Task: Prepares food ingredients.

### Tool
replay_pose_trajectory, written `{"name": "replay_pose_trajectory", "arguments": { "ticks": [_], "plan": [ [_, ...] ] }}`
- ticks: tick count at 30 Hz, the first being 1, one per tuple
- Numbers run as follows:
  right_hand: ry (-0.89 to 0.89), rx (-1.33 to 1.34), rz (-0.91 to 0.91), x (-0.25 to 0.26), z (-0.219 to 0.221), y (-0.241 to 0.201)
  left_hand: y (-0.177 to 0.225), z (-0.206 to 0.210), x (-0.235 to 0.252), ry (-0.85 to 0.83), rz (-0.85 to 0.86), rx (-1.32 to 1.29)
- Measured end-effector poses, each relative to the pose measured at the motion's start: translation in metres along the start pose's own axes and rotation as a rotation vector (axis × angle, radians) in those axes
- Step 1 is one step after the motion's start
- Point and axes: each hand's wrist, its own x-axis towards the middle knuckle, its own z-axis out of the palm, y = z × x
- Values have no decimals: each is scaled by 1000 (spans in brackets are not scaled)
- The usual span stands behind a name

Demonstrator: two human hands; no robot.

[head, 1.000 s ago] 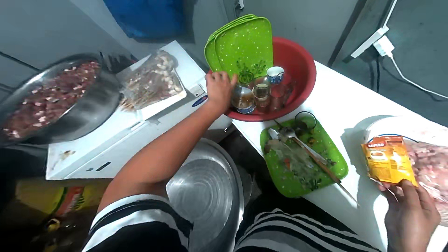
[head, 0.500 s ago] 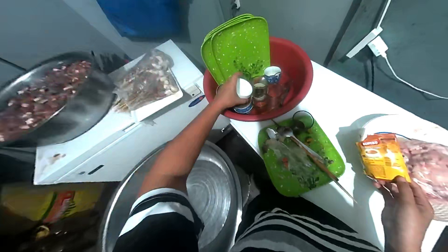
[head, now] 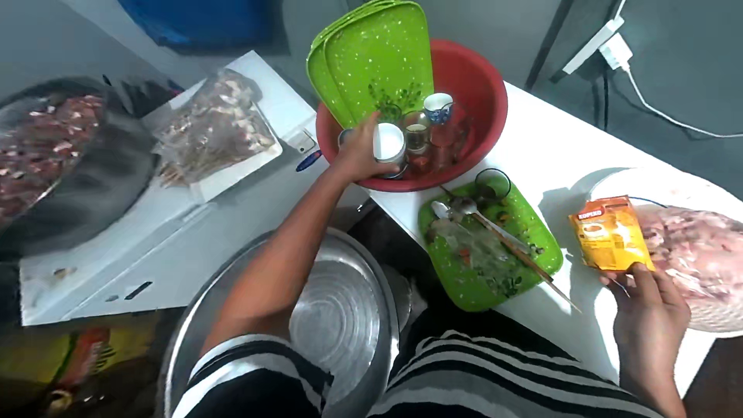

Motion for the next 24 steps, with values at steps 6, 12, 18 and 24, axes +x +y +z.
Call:
{"name": "replay_pose_trajectory", "arguments": {
  "ticks": [6,12,18,24],
  "plan": [
    [-89,-53,5,-7,5,1,87,2,-39,290,226,63],
    [-260,-17,-37,-16,29,-2,135,87,-68,103,463,-60],
    [-260,-11,-50,-16,27,-2,165,115,-45,-199,235,2],
    [-148,-55,-50,-13,5,-4,167,130,-88,-35,242,69]
  ]
}}
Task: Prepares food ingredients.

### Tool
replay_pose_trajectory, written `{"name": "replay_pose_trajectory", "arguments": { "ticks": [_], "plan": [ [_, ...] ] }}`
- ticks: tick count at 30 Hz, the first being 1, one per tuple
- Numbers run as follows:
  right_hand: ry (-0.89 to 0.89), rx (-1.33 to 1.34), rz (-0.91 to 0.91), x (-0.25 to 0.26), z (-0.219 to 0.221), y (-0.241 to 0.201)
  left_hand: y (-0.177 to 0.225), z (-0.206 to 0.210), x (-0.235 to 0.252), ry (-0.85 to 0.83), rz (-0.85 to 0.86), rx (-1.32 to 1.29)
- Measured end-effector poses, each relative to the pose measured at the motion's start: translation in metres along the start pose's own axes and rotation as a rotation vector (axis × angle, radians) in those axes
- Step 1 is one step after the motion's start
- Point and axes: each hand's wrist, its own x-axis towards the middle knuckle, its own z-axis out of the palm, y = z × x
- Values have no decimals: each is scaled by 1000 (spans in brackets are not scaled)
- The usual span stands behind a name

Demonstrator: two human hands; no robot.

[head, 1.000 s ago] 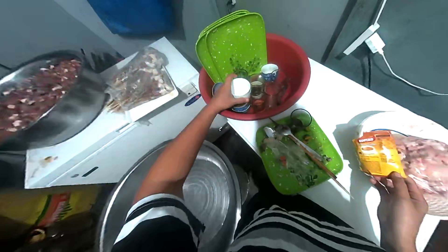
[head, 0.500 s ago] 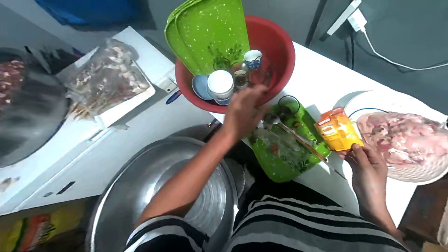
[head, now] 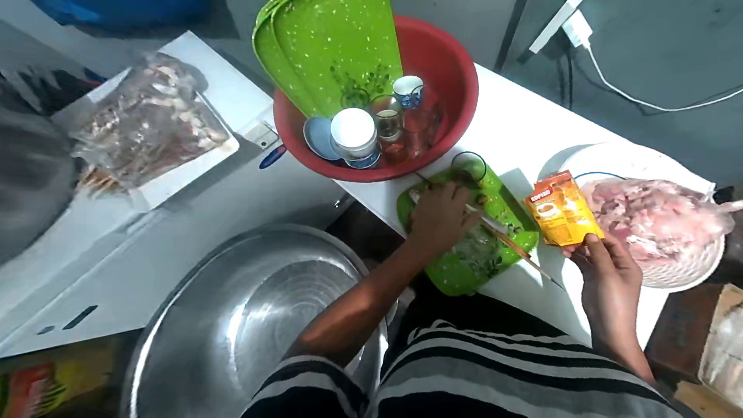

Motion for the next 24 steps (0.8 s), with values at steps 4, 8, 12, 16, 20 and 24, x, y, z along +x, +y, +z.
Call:
{"name": "replay_pose_trajectory", "arguments": {
  "ticks": [4,8,12,16,20,24],
  "plan": [
    [26,-9,48,3,-1,6,-7,19,-21,-436,-123,49],
    [-17,16,38,5,13,0,-11,21,-27,-397,-29,-103],
    [-49,23,-23,7,21,-3,-9,-4,-20,-156,-102,-385],
    [-58,-13,-51,12,22,-1,-5,-32,-17,16,-126,-766],
    [-105,-90,-56,5,26,3,-1,-29,-27,-85,-157,-873],
    [-161,-184,-130,-7,42,5,18,-30,-34,-135,-156,-703]
  ]
}}
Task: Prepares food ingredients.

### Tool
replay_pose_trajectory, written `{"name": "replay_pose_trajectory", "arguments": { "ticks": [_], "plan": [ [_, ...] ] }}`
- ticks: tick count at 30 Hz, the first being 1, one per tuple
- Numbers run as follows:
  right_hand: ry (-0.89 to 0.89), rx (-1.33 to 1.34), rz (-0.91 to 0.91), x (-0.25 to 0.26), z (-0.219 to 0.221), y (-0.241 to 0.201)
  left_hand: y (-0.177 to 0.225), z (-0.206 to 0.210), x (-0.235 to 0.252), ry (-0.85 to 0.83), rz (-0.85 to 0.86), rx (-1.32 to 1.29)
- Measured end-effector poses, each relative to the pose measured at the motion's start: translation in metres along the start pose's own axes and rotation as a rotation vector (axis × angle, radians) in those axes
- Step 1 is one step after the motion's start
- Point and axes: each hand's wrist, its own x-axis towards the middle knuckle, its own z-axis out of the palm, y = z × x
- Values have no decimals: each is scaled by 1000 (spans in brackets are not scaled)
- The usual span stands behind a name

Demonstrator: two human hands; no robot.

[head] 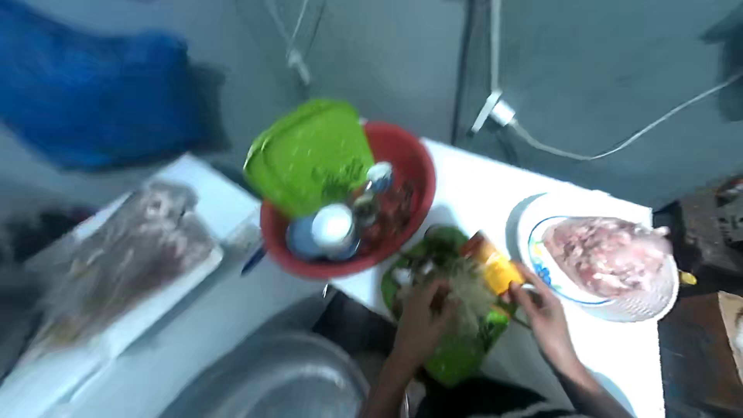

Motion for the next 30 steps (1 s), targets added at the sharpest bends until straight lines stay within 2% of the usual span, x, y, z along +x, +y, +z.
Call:
{"name": "replay_pose_trajectory", "arguments": {
  "ticks": [4,8,12,17,25,30],
  "plan": [
    [-91,-75,-179,-5,22,-5,8,14,4,101,24,-48],
    [-220,-103,-106,-16,25,-21,2,22,4,129,99,-20],
    [-234,-46,-157,-23,26,-13,-14,31,3,138,133,-19],
    [-291,-124,-130,-24,25,-14,-11,36,-4,98,45,-32],
    [-342,-243,-265,-20,26,-14,8,45,-6,198,-90,-87],
    [-274,-281,-280,-21,28,-12,11,48,-5,194,-91,-98]
  ]
}}
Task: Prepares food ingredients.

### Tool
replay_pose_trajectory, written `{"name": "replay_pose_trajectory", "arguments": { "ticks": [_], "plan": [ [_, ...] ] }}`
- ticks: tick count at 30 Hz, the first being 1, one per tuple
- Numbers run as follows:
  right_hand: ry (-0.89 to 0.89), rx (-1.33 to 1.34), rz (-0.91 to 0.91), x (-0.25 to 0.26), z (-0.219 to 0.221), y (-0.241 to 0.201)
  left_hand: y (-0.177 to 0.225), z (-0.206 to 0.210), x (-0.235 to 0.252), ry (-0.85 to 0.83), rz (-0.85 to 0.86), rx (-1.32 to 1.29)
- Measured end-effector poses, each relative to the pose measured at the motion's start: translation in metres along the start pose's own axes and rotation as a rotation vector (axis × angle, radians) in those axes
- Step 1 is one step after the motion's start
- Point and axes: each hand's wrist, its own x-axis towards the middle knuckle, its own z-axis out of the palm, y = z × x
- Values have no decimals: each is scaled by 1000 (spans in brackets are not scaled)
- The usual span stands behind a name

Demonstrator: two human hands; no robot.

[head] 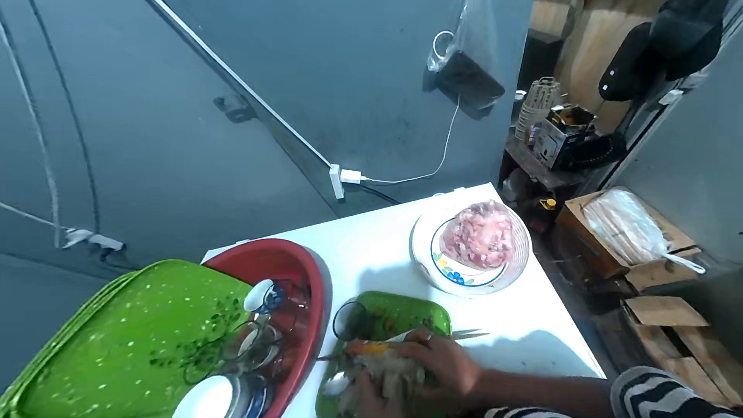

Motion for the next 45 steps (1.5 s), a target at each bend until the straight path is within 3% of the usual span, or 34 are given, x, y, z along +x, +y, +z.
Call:
{"name": "replay_pose_trajectory", "arguments": {
  "ticks": [11,17,23,30,45],
  "plan": [
    [-50,61,217,3,-4,-5,0,4,-3,-13,-48,-33],
    [17,130,342,8,0,-8,-14,18,9,83,73,88],
    [14,180,206,4,5,6,-6,15,21,82,54,182],
    [-81,251,251,4,-3,3,7,3,24,-78,-70,154],
    [35,140,145,0,-1,6,7,9,11,-117,-76,-20]
  ]
}}
